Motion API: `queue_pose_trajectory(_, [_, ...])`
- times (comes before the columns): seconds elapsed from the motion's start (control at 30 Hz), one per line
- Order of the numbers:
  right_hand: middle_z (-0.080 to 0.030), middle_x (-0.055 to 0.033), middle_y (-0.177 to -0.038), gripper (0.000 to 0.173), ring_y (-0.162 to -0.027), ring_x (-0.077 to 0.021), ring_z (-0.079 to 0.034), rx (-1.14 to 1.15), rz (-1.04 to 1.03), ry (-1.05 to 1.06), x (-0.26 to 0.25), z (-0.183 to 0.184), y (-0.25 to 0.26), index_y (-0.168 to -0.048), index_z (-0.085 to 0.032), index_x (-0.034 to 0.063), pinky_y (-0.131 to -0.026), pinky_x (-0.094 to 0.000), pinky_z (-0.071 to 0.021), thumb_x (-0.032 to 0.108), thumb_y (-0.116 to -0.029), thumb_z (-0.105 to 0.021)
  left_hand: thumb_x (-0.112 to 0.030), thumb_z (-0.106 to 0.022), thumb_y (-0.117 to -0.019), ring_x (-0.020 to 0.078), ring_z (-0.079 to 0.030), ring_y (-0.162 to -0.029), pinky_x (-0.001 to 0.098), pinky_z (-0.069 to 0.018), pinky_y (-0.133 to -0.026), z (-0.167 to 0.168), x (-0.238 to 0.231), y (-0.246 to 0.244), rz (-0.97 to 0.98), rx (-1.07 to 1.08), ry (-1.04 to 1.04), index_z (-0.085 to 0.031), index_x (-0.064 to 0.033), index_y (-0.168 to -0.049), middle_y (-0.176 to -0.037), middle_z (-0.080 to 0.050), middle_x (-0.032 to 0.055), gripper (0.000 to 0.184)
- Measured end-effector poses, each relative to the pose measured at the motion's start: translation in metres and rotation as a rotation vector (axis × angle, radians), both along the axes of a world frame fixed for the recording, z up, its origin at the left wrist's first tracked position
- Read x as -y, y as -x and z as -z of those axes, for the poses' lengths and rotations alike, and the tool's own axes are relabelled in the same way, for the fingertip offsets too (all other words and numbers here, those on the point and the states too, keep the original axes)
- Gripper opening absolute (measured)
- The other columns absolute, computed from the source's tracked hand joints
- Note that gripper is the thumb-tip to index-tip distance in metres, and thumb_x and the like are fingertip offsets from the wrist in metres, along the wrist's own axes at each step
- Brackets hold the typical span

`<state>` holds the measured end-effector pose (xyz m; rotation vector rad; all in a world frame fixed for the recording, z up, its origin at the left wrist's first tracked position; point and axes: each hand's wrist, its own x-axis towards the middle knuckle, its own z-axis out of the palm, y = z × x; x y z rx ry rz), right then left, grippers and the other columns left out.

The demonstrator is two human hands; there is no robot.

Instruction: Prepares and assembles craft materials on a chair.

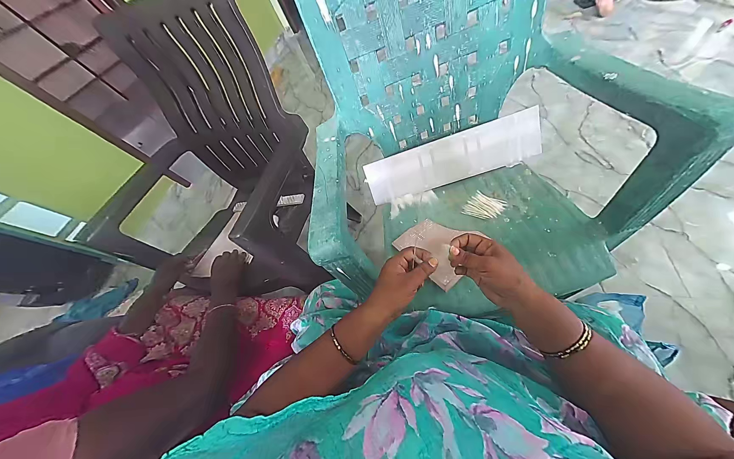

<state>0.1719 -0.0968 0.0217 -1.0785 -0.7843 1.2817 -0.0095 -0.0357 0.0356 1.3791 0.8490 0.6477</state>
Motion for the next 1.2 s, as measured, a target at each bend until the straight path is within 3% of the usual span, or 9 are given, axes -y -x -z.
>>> queue_pose_trajectory(0.17, [-0.067, -0.0004, -0.088, 0.014, -0.076, -0.0078, -0.063, 0.044, -0.050, 0.022, 0.000, -0.001, -0.004, -0.111, -0.069, 0.0059, -0.070, -0.0225, -0.0541, 0.003, -0.1006, -0.059, -0.005, -0.062, -0.0995, 0.0020, -0.048, -0.057, 0.0171, -0.0411, -0.055, 0.002, -0.001, 0.001, 0.003, 0.010, 0.002, -0.063, -0.0050, -0.100, -0.070, -0.055, -0.0033, 0.001])
queue_pose_trajectory(0.3, [-0.067, -0.0011, -0.085, 0.011, -0.072, -0.0066, -0.062, 0.068, -0.061, 0.059, -0.002, 0.000, -0.002, -0.104, -0.068, 0.0045, -0.067, -0.0209, -0.0524, -0.002, -0.0973, -0.062, -0.004, -0.063, -0.0989, 0.0015, -0.047, -0.056, 0.0170, -0.0410, -0.055, 0.004, -0.002, 0.001, 0.012, 0.015, -0.002, -0.064, -0.0048, -0.101, -0.069, -0.055, -0.0037, 0.002])
queue_pose_trajectory(0.43, [-0.069, -0.0009, -0.092, 0.022, -0.078, -0.0064, -0.063, 0.109, -0.135, 0.086, -0.002, -0.001, -0.003, -0.117, -0.067, 0.0049, -0.070, -0.0208, -0.0525, 0.000, -0.0956, -0.066, -0.004, -0.068, -0.0966, 0.0017, -0.048, -0.058, 0.0174, -0.0414, -0.056, 0.006, -0.004, 0.000, 0.000, -0.021, -0.015, -0.066, -0.0047, -0.103, -0.073, -0.058, -0.0030, 0.006])
queue_pose_trajectory(0.53, [-0.066, -0.0006, -0.081, 0.004, -0.072, -0.0066, -0.061, 0.135, -0.128, 0.112, -0.005, 0.002, 0.000, -0.095, -0.066, 0.0041, -0.068, -0.0221, -0.0520, 0.000, -0.0954, -0.067, -0.003, -0.071, -0.0938, 0.0023, -0.050, -0.060, 0.0175, -0.0424, -0.056, 0.004, -0.005, -0.001, -0.027, -0.054, -0.023, -0.064, -0.0050, -0.107, -0.079, -0.061, -0.0015, 0.015])
queue_pose_trajectory(0.6, [-0.063, 0.0003, -0.077, 0.009, -0.070, -0.0067, -0.060, 0.141, -0.093, 0.103, -0.006, 0.003, -0.001, -0.090, -0.063, 0.0053, -0.067, -0.0221, -0.0514, -0.001, -0.0967, -0.064, -0.004, -0.073, -0.0929, 0.0026, -0.049, -0.059, 0.0176, -0.0416, -0.056, 0.005, -0.006, -0.001, -0.051, -0.092, -0.024, -0.064, -0.0042, -0.107, -0.077, -0.059, -0.0015, 0.017])
queue_pose_trajectory(0.7, [-0.064, 0.0002, -0.080, 0.007, -0.070, -0.0065, -0.060, 0.128, -0.054, 0.092, -0.006, 0.003, -0.005, -0.095, -0.064, 0.0060, -0.066, -0.0215, -0.0516, -0.001, -0.0962, -0.065, -0.004, -0.074, -0.0927, 0.0026, -0.047, -0.058, 0.0170, -0.0402, -0.055, 0.005, -0.008, 0.000, -0.060, -0.111, -0.018, -0.065, -0.0037, -0.106, -0.075, -0.057, -0.0014, 0.016])
queue_pose_trajectory(0.8, [-0.068, -0.0013, -0.090, 0.019, -0.076, -0.0069, -0.063, 0.140, -0.112, 0.095, -0.005, 0.002, -0.006, -0.114, -0.067, 0.0050, -0.069, -0.0216, -0.0526, -0.001, -0.0958, -0.065, -0.003, -0.074, -0.0920, 0.0023, -0.049, -0.059, 0.0171, -0.0411, -0.055, 0.007, -0.009, 0.000, -0.046, -0.109, -0.025, -0.064, -0.0034, -0.107, -0.075, -0.059, -0.0008, 0.017])
queue_pose_trajectory(0.97, [-0.064, 0.0006, -0.079, 0.005, -0.069, -0.0052, -0.058, 0.262, -0.009, 0.091, -0.009, 0.009, -0.005, -0.097, -0.065, 0.0049, -0.066, -0.0217, -0.0504, 0.001, -0.0958, -0.067, -0.006, -0.070, -0.0962, 0.0032, -0.051, -0.061, 0.0179, -0.0438, -0.058, 0.013, -0.014, 0.000, -0.029, -0.202, -0.040, -0.064, -0.0021, -0.113, -0.078, -0.059, 0.0002, 0.019])
queue_pose_trajectory(1.2, [-0.062, -0.0004, -0.078, 0.007, -0.069, -0.0069, -0.058, 0.285, 0.034, 0.106, -0.018, 0.022, -0.004, -0.096, -0.062, 0.0041, -0.066, -0.0243, -0.0505, 0.002, -0.0949, -0.069, -0.011, -0.073, -0.0958, 0.0061, -0.052, -0.065, 0.0216, -0.0454, -0.062, 0.022, -0.023, -0.003, -0.035, -0.294, -0.023, -0.064, -0.0026, -0.117, -0.082, -0.060, 0.0017, 0.024])
